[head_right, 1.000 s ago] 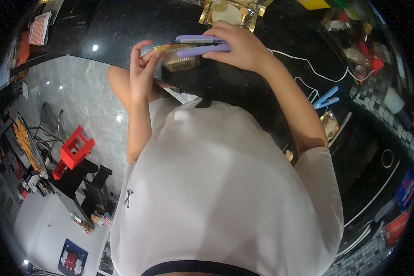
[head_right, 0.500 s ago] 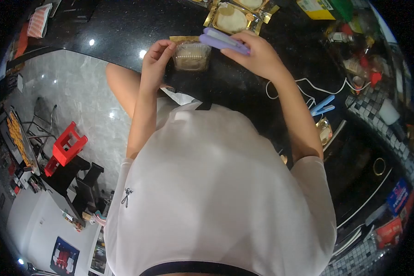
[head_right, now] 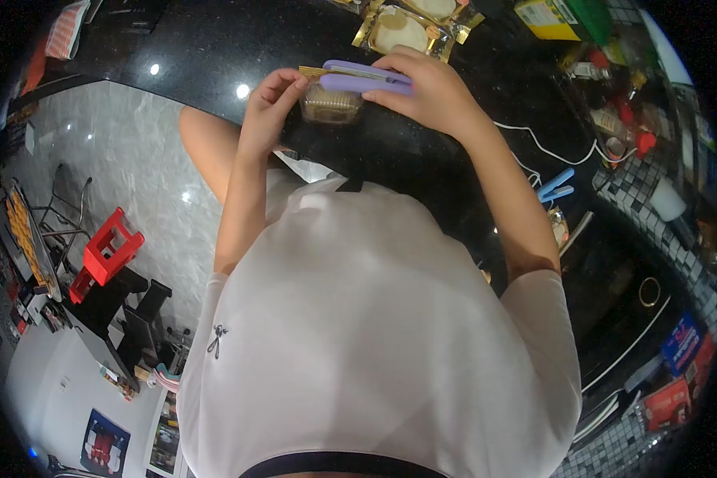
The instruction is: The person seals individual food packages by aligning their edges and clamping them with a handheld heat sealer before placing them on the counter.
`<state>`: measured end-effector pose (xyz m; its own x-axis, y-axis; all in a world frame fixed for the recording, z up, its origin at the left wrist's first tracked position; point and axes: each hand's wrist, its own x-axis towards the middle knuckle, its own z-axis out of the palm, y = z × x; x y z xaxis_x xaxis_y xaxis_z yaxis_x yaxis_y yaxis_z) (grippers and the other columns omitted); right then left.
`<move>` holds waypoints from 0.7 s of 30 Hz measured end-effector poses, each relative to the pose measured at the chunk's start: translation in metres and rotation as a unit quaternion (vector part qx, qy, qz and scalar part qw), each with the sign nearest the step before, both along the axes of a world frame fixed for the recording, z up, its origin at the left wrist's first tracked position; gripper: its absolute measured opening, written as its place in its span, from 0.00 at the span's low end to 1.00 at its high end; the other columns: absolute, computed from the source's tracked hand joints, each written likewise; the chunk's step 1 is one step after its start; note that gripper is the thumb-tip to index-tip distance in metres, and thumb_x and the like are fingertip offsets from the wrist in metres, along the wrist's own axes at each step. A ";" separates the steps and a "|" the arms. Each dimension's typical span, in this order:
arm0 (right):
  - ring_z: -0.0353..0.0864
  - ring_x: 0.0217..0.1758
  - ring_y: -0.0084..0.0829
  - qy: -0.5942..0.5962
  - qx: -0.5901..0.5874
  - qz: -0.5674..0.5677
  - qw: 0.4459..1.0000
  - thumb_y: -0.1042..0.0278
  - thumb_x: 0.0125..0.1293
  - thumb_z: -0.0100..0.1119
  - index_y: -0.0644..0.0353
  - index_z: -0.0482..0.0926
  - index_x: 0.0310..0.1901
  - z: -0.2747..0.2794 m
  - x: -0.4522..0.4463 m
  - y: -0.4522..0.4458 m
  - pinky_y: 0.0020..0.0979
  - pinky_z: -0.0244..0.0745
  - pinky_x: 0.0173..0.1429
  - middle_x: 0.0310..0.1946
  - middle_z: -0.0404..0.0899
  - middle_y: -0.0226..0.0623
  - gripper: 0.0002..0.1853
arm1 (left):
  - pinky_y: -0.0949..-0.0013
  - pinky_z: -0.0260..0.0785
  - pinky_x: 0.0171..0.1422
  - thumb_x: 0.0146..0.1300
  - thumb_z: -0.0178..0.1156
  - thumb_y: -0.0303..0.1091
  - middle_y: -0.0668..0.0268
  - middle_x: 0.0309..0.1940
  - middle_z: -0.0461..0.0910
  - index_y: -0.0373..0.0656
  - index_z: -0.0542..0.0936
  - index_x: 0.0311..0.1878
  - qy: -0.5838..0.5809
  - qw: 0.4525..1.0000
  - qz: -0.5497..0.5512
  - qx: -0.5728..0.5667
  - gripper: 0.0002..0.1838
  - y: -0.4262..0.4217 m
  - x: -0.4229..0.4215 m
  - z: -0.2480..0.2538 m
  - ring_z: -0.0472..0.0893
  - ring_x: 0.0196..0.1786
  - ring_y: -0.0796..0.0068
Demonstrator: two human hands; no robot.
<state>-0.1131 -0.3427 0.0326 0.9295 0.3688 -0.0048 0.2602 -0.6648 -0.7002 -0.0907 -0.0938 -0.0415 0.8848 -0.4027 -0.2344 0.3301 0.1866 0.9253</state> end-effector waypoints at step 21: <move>0.78 0.40 0.36 0.028 0.001 -0.007 1.000 0.62 0.55 0.67 0.62 0.77 0.44 0.007 -0.010 -0.007 0.30 0.72 0.45 0.38 0.76 0.38 0.18 | 0.81 0.66 0.47 0.66 0.57 0.29 0.74 0.36 0.78 0.39 0.78 0.42 0.025 0.999 -0.024 -0.029 0.05 -0.007 0.000 -0.003 0.74 0.40 0.88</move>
